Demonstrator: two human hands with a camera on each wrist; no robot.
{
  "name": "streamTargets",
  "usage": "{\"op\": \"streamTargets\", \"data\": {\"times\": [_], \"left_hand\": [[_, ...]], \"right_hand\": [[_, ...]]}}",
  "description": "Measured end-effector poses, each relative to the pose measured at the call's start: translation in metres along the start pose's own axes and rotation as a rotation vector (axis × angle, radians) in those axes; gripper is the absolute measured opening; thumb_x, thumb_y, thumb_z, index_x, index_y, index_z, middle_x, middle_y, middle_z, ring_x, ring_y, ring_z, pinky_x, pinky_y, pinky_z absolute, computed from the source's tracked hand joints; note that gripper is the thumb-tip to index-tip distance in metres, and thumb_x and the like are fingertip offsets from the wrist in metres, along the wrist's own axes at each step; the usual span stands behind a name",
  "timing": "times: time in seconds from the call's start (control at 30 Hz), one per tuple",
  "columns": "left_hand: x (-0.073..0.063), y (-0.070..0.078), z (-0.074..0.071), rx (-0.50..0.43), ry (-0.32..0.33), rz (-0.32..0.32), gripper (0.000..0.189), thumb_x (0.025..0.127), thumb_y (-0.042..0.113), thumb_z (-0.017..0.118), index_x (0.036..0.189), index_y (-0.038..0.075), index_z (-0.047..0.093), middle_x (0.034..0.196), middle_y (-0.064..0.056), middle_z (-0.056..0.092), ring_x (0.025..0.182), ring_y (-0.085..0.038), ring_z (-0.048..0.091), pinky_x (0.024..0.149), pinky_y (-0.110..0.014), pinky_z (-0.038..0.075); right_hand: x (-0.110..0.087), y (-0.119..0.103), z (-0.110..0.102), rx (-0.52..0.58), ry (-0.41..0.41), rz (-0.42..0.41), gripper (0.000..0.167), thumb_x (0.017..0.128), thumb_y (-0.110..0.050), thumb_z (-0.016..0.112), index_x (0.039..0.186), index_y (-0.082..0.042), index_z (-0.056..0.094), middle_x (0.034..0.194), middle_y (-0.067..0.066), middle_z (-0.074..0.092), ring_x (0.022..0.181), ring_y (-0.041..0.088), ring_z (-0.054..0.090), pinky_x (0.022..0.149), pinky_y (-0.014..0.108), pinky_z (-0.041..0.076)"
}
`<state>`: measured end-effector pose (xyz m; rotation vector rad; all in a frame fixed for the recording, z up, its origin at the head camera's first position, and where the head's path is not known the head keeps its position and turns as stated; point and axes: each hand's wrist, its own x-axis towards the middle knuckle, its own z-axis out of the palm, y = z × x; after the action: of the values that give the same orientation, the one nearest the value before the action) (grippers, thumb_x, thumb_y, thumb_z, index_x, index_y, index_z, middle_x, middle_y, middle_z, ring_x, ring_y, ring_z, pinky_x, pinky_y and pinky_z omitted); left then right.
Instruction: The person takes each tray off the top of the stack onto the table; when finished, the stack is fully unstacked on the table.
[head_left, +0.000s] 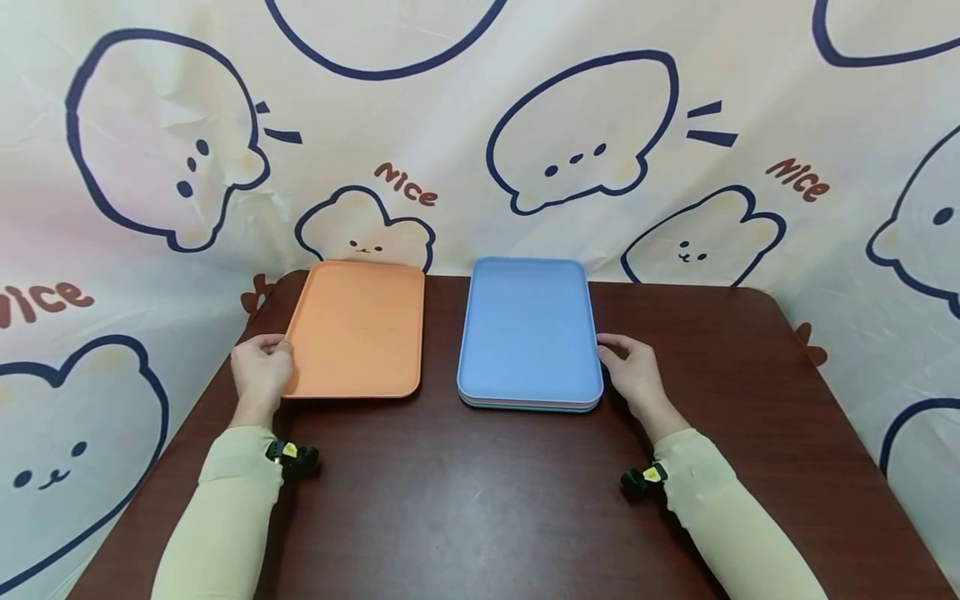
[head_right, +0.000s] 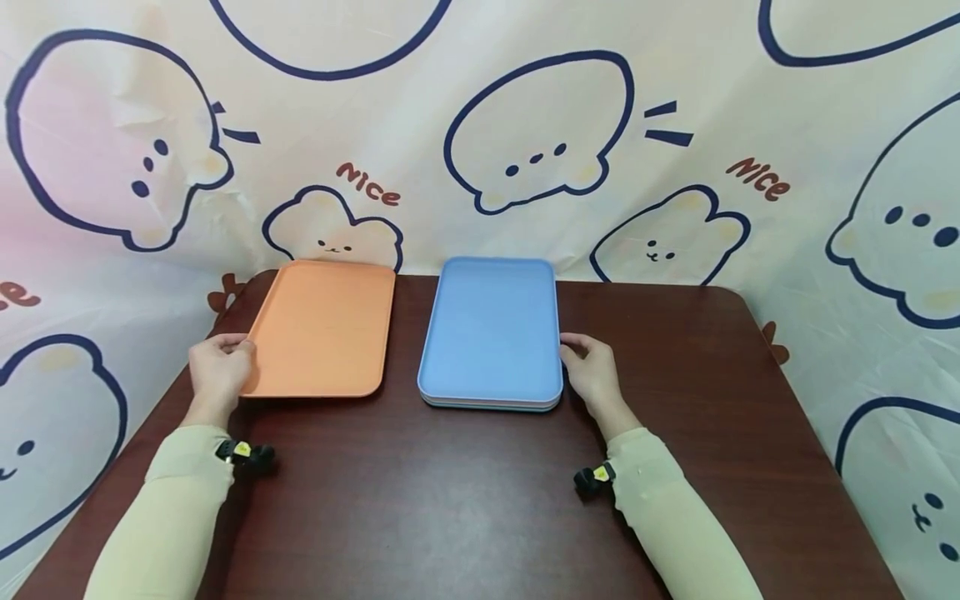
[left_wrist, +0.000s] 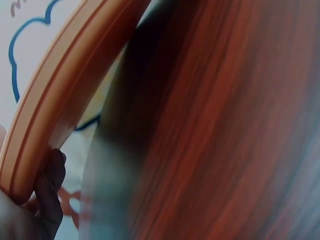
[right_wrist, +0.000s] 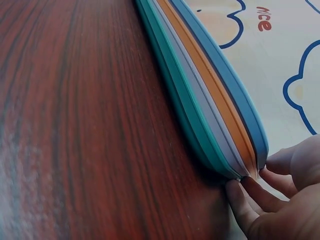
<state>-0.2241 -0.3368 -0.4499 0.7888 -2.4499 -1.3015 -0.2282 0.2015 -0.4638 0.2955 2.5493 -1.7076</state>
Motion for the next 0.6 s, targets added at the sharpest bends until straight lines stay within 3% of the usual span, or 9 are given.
{"op": "streamTargets", "data": {"times": [0.23, 0.37, 0.5, 0.6], "left_hand": [[0.020, -0.009, -0.016, 0.019, -0.025, -0.037, 0.046, 0.110, 0.024, 0.048, 0.145, -0.001, 0.065, 0.120, -0.013, 0.066, 0.094, -0.016, 0.059, 0.072, -0.025, 0.047], [0.029, -0.013, -0.024, 0.040, -0.045, -0.068, 0.047, 0.112, 0.026, 0.047, 0.150, 0.002, 0.063, 0.130, -0.014, 0.063, 0.102, -0.017, 0.058, 0.075, -0.024, 0.046], [0.036, -0.019, -0.027, 0.057, -0.057, -0.088, 0.046, 0.113, 0.026, 0.049, 0.151, 0.002, 0.062, 0.147, -0.021, 0.060, 0.119, -0.028, 0.061, 0.078, -0.024, 0.048], [0.040, -0.024, -0.027, 0.051, -0.071, -0.115, 0.047, 0.113, 0.026, 0.049, 0.152, 0.003, 0.061, 0.160, -0.022, 0.053, 0.139, -0.034, 0.056, 0.091, -0.034, 0.055]], "right_hand": [[0.000, 0.001, -0.001, -0.007, 0.005, 0.004, 0.039, 0.113, -0.018, 0.056, 0.148, -0.005, 0.064, 0.163, 0.018, 0.052, 0.151, 0.031, 0.044, 0.121, 0.051, 0.046], [0.000, 0.001, -0.001, -0.013, -0.002, 0.008, 0.039, 0.112, -0.018, 0.057, 0.148, -0.006, 0.064, 0.163, 0.018, 0.052, 0.150, 0.031, 0.043, 0.121, 0.051, 0.046], [0.000, 0.000, -0.001, -0.014, -0.001, 0.018, 0.039, 0.112, -0.018, 0.057, 0.148, -0.006, 0.064, 0.162, 0.018, 0.053, 0.150, 0.031, 0.043, 0.121, 0.051, 0.046], [0.000, -0.001, -0.001, -0.011, -0.001, 0.015, 0.039, 0.112, -0.018, 0.057, 0.148, -0.005, 0.064, 0.162, 0.018, 0.053, 0.150, 0.032, 0.043, 0.122, 0.051, 0.045]]}}
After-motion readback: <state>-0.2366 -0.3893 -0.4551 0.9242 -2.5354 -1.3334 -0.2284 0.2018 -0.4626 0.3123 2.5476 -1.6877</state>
